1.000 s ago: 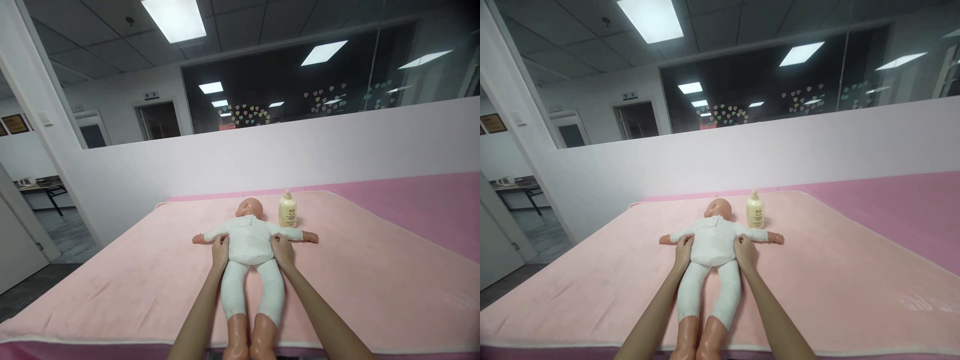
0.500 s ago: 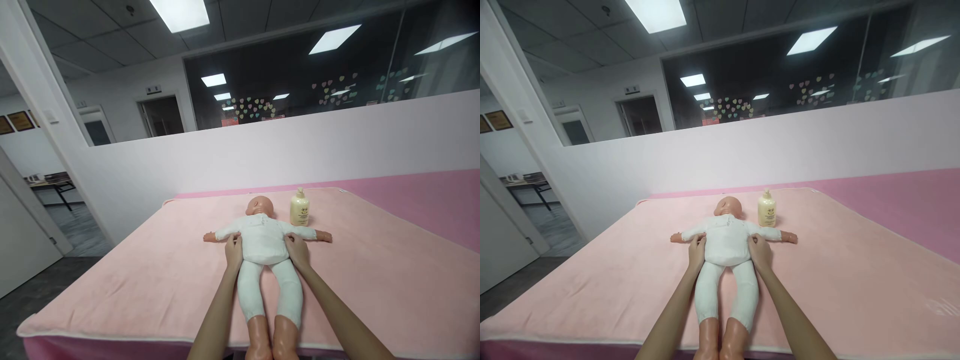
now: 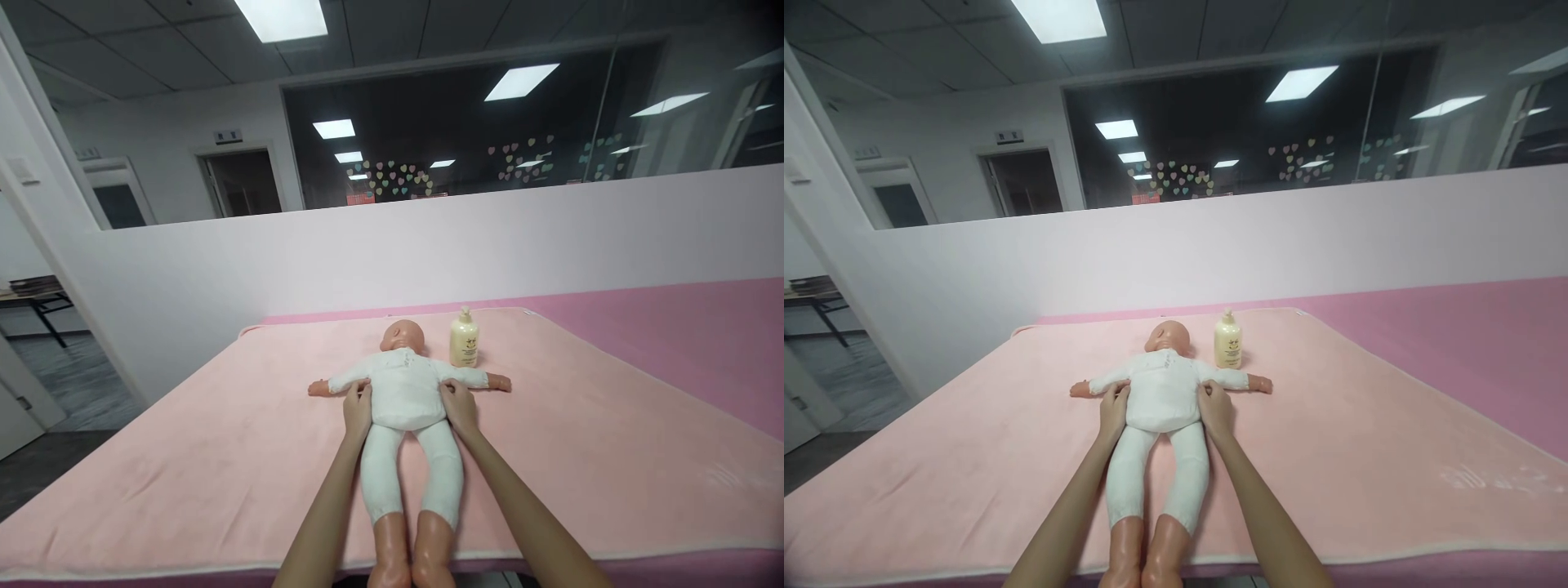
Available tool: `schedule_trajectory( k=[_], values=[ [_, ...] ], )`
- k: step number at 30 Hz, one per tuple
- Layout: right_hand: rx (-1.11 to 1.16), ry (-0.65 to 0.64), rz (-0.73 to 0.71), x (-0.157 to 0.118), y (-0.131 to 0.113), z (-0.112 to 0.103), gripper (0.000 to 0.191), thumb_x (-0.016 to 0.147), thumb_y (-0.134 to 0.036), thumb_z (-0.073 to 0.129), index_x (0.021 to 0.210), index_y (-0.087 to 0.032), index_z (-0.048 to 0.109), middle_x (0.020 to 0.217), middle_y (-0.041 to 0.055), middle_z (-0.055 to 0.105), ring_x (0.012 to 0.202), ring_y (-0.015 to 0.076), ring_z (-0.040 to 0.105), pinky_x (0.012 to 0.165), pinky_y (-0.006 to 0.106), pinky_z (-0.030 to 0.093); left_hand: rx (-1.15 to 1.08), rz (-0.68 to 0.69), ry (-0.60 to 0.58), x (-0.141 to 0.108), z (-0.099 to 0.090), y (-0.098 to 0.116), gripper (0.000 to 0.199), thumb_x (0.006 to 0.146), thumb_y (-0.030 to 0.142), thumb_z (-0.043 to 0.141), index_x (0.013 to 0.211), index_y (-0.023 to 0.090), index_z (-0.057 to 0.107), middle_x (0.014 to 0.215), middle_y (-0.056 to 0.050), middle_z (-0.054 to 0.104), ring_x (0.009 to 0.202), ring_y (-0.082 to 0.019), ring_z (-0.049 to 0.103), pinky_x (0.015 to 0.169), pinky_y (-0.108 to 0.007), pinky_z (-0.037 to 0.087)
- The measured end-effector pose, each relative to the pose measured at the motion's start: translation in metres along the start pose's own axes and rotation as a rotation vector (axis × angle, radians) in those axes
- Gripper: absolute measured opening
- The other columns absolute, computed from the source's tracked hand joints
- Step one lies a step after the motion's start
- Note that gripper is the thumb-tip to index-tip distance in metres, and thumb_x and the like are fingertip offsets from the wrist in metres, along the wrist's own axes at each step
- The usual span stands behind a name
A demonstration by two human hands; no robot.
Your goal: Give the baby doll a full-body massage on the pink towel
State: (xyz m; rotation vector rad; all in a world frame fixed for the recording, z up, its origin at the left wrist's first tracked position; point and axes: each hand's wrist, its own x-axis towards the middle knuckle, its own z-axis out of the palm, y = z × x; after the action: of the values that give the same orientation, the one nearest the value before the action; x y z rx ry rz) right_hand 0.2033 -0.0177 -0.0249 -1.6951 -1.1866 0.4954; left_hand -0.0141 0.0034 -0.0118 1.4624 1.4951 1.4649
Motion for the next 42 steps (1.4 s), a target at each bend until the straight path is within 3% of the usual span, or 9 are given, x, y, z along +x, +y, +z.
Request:
schedule_trajectory(
  k=[35, 42],
  values=[
    [0.003, -0.004, -0.024, 0.0036, 0.0014, 0.0016, 0.02, 0.077, -0.027, 0.042, 0.074, -0.019, 0.061, 0.078, 0.0033, 0.066, 0.076, 0.0172, 0.058, 0.065, 0.024, 0.036, 0.042, -0.004, -0.019, -0.0012, -0.0023, 0.0073, 0.021, 0.077, 0.023, 0.047, 0.091, 0.017, 0.062, 0.103, -0.008, 0.066, 0.099, -0.021, 0.058, 0.09, -0.034, 0.042],
    [-0.002, 0.007, -0.038, 0.0049, 0.0009, 0.0018, 0.02, 0.076, -0.025, 0.042, 0.074, -0.019, 0.061, 0.076, 0.0028, 0.065, 0.075, 0.0164, 0.057, 0.065, 0.023, 0.036, 0.058, 0.055, -0.029, 0.0032, -0.0014, 0.0025, 0.023, 0.077, 0.024, 0.046, 0.091, 0.016, 0.063, 0.104, -0.008, 0.065, 0.1, -0.021, 0.058, 0.091, -0.034, 0.042]
  ],
)
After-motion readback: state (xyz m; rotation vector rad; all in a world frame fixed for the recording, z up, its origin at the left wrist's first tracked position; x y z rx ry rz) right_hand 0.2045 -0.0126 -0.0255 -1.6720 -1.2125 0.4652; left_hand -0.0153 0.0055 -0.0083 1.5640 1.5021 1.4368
